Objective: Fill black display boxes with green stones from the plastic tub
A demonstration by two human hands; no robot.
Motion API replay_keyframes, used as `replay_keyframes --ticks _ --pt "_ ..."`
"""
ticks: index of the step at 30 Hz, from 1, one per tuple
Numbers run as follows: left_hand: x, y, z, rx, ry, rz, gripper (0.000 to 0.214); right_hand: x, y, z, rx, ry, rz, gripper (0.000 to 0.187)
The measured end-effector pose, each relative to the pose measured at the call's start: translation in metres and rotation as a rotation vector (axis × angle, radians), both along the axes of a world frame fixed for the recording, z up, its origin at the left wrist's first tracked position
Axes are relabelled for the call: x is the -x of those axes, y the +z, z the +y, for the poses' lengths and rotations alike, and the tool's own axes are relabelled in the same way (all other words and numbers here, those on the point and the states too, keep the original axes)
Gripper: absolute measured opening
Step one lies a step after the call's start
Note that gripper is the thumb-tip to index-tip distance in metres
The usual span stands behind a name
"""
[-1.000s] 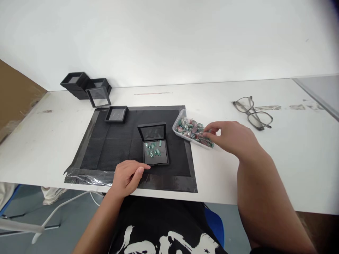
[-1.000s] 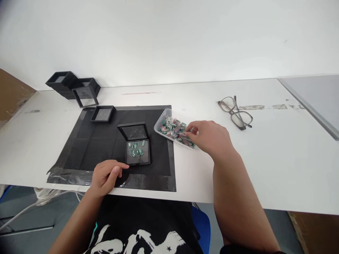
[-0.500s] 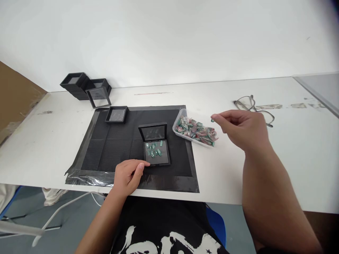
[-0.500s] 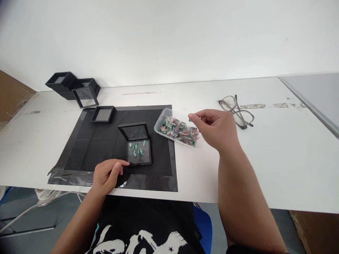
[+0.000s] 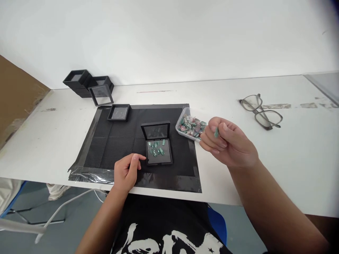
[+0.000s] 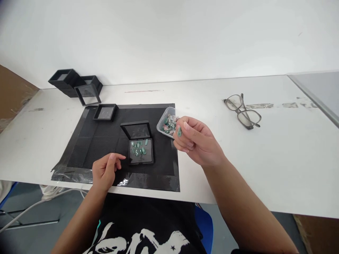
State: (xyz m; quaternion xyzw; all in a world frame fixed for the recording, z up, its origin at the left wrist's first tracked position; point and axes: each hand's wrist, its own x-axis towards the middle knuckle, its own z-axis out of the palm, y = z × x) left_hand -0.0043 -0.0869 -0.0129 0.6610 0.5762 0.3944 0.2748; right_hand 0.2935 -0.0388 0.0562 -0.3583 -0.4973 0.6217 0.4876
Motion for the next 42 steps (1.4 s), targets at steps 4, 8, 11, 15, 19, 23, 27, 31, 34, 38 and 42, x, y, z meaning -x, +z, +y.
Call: replay_keyframes --ticks 4,8,11,15,19,23,27,31,34,38,42 --pt "-0.001 0.001 0.0 0.009 -0.01 0.016 0.043 0.004 0.001 -0.003 -0.011 0.047 0.061 0.035" --pt "-0.003 0.001 0.001 0.023 0.066 -0.045 0.047 0.01 0.001 -0.008 -0.008 0.146 0.132 0.028" --pt "-0.005 0.003 0.002 0.039 0.076 -0.037 0.048 0.019 -0.001 -0.015 -0.021 0.219 0.132 0.028" --pt "-0.008 0.007 0.002 0.073 0.131 0.053 0.043 0.036 -0.007 -0.025 -0.084 0.202 -0.087 0.029" --pt "-0.01 0.009 0.002 0.086 0.156 0.077 0.042 0.053 -0.014 -0.03 -0.204 0.116 -0.705 0.029" --pt "-0.012 0.01 0.002 0.096 0.139 0.177 0.039 0.062 -0.028 -0.03 -0.26 0.022 -1.124 0.03" --pt "-0.014 0.012 0.002 0.112 0.123 0.292 0.036 0.062 -0.04 -0.027 -0.319 -0.084 -1.223 0.033" --pt "-0.015 0.012 0.003 0.11 0.1 0.31 0.036 0.057 -0.043 -0.021 -0.313 -0.116 -1.355 0.031" --pt "-0.014 0.01 0.003 0.104 0.085 0.308 0.035 0.057 -0.041 -0.019 -0.292 -0.085 -1.406 0.032" --pt "-0.012 0.008 0.002 0.071 0.082 0.295 0.035 0.056 -0.037 -0.02 -0.281 -0.048 -1.394 0.032" --pt "-0.012 0.008 0.001 0.026 0.072 0.258 0.035 0.054 -0.035 -0.021 -0.337 -0.034 -1.339 0.028"
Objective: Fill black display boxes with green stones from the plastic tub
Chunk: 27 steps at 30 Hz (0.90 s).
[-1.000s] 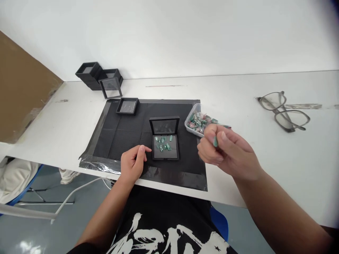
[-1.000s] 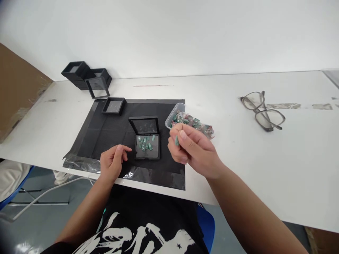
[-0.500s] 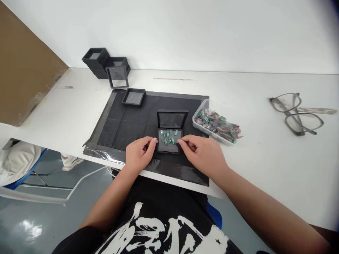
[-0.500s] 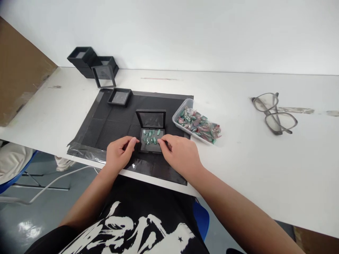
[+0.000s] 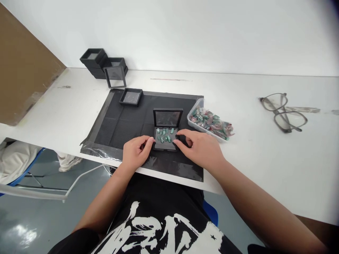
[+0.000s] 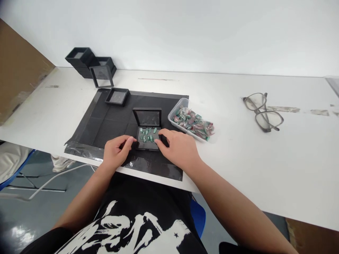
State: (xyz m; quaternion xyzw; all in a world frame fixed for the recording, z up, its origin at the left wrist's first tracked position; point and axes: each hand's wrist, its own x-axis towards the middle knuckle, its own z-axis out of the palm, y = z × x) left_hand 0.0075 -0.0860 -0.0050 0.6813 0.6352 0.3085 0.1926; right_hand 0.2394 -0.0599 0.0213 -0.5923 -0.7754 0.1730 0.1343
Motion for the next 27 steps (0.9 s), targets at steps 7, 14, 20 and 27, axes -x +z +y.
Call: replay_keyframes --ticks 7,14,20,27 --pt "0.002 0.0 0.0 -0.02 -0.043 0.002 0.035 -0.002 -0.005 0.002 -0.027 0.079 0.073 0.023" --pt "0.004 -0.001 -0.001 -0.119 -0.108 -0.057 0.032 0.008 -0.01 0.002 -0.038 0.001 0.089 0.021" --pt "0.005 -0.003 -0.001 -0.094 -0.162 -0.021 0.03 0.016 -0.013 0.003 -0.055 -0.076 0.041 0.023" --pt "0.007 -0.003 -0.001 -0.076 -0.153 -0.053 0.031 0.017 -0.012 0.004 -0.063 -0.096 0.113 0.035"
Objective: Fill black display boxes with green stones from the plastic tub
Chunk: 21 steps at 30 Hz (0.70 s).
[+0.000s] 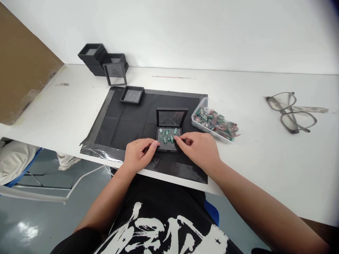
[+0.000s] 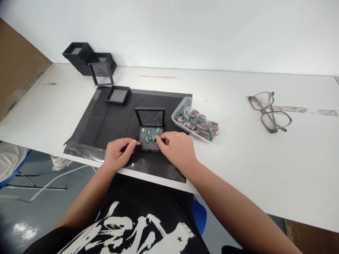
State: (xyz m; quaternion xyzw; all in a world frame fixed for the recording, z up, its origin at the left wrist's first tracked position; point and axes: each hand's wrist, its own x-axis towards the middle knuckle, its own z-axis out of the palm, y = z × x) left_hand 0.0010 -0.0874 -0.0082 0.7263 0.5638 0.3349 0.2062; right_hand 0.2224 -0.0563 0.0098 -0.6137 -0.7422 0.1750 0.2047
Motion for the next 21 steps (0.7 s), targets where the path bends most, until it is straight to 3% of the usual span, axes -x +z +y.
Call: replay_keyframes --ticks 3,8,14,21 --pt "0.0 0.0 0.0 0.016 0.012 0.0 0.032 -0.002 0.003 0.001 -0.003 -0.003 0.023 0.045" --pt "-0.001 -0.001 0.001 0.023 -0.002 0.004 0.033 -0.009 -0.002 0.003 -0.026 0.12 0.058 0.03" --pt "0.0 -0.001 0.001 0.024 0.004 -0.023 0.031 -0.01 -0.004 -0.002 -0.048 0.19 -0.045 0.033" --pt "-0.001 0.0 0.002 0.028 -0.009 -0.017 0.03 -0.011 0.002 -0.005 -0.013 0.203 -0.01 0.036"
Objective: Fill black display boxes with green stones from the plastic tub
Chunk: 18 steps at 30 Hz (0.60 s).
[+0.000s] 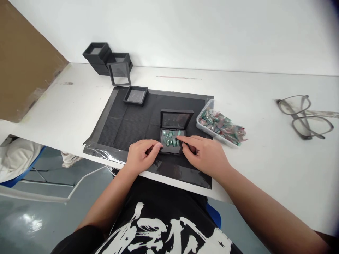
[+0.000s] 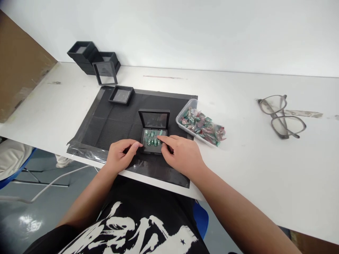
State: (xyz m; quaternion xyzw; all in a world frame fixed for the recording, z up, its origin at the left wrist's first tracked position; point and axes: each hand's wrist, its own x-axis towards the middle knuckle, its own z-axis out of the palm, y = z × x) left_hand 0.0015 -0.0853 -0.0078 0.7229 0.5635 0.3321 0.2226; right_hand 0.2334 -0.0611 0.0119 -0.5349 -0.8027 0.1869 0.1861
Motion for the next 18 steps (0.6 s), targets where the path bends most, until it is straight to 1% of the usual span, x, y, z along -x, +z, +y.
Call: replay_keyframes --ticks 7,18 --pt "-0.0009 0.0001 -0.0001 0.007 0.013 0.015 0.031 -0.0026 -0.0007 0.0028 0.01 0.096 -0.042 0.034" --pt "0.0003 -0.0017 -0.0004 0.01 0.0 0.011 0.03 -0.004 -0.0005 0.005 0.078 0.066 -0.064 0.031"
